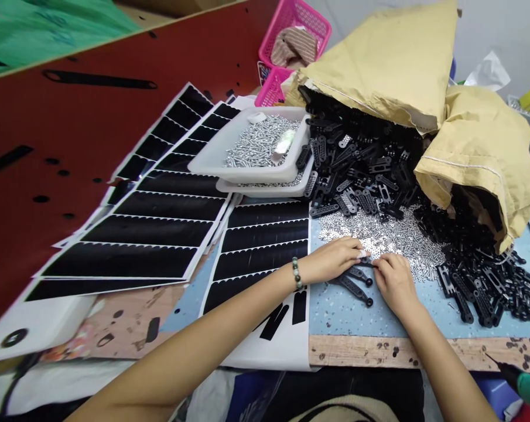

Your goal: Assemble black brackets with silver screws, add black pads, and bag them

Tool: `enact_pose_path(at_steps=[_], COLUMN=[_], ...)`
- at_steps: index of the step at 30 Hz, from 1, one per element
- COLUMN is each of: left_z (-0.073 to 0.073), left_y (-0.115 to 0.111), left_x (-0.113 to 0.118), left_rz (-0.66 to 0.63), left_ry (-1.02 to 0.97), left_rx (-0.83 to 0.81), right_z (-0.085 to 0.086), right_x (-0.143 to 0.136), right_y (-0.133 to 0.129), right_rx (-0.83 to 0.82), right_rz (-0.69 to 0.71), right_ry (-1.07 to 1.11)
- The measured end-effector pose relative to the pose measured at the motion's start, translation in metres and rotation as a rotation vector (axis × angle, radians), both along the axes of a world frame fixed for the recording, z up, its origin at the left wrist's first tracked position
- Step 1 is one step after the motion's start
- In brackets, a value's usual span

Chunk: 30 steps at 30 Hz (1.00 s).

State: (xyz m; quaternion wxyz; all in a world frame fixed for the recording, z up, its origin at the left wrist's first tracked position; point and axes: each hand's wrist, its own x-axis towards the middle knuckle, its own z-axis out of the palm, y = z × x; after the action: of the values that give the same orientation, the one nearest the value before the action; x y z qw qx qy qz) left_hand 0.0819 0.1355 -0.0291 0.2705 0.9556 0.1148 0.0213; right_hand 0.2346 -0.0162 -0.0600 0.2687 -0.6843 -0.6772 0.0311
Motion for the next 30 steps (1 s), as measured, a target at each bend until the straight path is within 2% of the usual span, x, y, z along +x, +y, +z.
enact_pose_path(at_steps=[7,12,18,25,30], left_z=[0.01,0.017,0.012,0.009,0.004], left_y=[0.0,0.001,0.002,0.001,0.005], left_x=[-0.005,-0.001,-0.002,-0.007,-0.005], left_rz=[-0.048,-0.056,-0.081,-0.034,-0.026], left_ry=[0.034,0.022,0.059,0.045,0.011], left_rx=[-0.003,0.019,-0.016,-0.102,-0.185], right_z=[0.008,0.009,0.005,0.007,0.004], right_x=[-0.007,-0.007,-0.015,-0.012,-0.013], right_y=[-0.003,-0.008,-0.01,-0.012,-0.013], right_rx=[-0.025,0.041,0.002,-0.016,-0.004], right_rz=[0.053,0.011,0.034,0.065,0.013], right_ry=[0.035,0.074,0.025,0.038,0.046])
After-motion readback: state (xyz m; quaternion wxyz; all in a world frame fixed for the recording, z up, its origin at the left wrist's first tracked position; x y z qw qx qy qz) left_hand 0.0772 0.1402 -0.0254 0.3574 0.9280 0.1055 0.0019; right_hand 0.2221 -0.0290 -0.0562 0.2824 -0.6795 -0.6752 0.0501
